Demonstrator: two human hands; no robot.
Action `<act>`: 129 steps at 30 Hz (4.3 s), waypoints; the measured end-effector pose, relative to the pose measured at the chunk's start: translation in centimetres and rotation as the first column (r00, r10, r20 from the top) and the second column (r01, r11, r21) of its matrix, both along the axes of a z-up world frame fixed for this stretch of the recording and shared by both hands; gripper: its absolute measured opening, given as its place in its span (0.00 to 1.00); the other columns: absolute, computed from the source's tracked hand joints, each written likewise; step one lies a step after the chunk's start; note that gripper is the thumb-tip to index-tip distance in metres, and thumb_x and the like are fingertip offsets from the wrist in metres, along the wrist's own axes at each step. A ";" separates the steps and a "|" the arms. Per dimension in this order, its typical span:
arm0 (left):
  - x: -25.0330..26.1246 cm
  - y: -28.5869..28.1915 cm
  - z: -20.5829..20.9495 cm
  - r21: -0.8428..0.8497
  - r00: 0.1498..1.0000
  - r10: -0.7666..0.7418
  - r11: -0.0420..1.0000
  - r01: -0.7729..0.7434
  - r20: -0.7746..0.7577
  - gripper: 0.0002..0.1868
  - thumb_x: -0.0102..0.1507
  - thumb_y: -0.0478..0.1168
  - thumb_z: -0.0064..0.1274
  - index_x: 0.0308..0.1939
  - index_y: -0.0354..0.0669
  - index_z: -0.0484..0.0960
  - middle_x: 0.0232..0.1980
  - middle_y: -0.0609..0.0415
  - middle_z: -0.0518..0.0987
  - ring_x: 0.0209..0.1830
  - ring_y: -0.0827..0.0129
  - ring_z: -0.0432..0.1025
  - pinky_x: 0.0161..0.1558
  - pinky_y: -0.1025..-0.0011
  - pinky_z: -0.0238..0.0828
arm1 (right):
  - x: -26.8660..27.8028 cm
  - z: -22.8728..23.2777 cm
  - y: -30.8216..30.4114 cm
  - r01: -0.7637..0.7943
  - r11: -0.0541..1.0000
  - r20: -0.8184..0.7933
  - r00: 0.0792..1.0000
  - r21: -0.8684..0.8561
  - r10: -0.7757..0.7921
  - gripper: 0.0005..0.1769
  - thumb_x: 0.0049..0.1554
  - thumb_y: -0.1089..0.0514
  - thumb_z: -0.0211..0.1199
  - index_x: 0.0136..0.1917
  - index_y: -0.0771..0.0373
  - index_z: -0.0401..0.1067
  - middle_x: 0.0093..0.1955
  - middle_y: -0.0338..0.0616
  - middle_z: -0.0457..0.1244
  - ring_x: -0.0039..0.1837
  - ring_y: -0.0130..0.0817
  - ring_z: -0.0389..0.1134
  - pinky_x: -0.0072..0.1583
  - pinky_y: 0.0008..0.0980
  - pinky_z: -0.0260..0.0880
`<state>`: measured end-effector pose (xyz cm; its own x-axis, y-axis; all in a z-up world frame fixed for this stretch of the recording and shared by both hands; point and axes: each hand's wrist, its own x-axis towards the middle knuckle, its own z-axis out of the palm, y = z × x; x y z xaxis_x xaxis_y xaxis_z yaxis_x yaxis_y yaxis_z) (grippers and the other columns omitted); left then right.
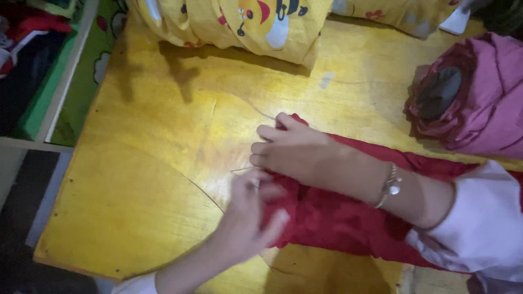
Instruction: The person rolls a pink cloth into a tight cylinder on a yellow table, then repeats the process with a red patterned cloth. The rolled items are placed on the table.
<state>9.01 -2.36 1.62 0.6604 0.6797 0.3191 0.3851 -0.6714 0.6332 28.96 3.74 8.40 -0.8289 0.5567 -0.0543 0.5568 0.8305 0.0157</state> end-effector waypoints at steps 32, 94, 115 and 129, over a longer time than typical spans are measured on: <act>6.6 -3.0 0.4 0.178 0.816 0.006 0.977 0.119 -0.577 0.49 0.56 0.51 0.56 0.70 0.16 0.57 0.77 0.16 0.46 0.78 0.34 0.47 0.73 0.52 0.49 | 8.5 1.8 -10.3 0.321 0.945 -0.214 0.921 -0.061 -0.327 0.22 0.47 0.54 0.65 0.55 0.60 0.68 0.49 0.46 0.62 0.45 0.43 0.69 0.41 0.38 0.71; 8.1 16.2 0.7 -0.253 0.507 -0.857 0.473 0.844 0.092 0.40 0.49 0.50 0.74 0.63 0.48 0.75 0.68 0.50 0.68 0.70 0.56 0.62 0.70 0.59 0.58 | -0.8 -4.4 -17.7 0.548 0.417 -0.260 0.342 -0.725 -0.903 0.24 0.57 0.54 0.67 0.61 0.63 0.61 0.28 0.45 0.65 0.31 0.45 0.70 0.35 0.43 0.71; 9.2 14.5 1.6 -0.335 0.665 -0.693 0.719 0.609 -0.280 0.23 0.63 0.61 0.52 0.36 0.46 0.83 0.30 0.45 0.80 0.31 0.49 0.76 0.35 0.57 0.70 | -3.1 -2.2 -15.7 0.695 0.454 -0.219 0.404 -0.557 -0.888 0.43 0.56 0.28 0.64 0.66 0.65 0.59 0.49 0.62 0.66 0.44 0.58 0.71 0.40 0.51 0.72; 6.5 14.6 3.1 -0.118 0.741 -0.642 0.766 0.632 -0.198 0.23 0.65 0.57 0.54 0.57 0.48 0.76 0.58 0.42 0.73 0.63 0.48 0.65 0.61 0.48 0.60 | -1.4 -1.9 -13.0 0.341 0.310 -0.151 0.420 -0.887 -0.895 0.24 0.60 0.44 0.59 0.66 0.52 0.60 0.35 0.50 0.63 0.36 0.47 0.67 0.42 0.46 0.65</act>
<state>15.47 12.23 4.73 0.9915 0.0847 0.0990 0.0053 -0.7852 0.6192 27.56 -9.27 6.47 -0.2042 0.8969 -0.3922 0.5304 -0.2354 -0.8144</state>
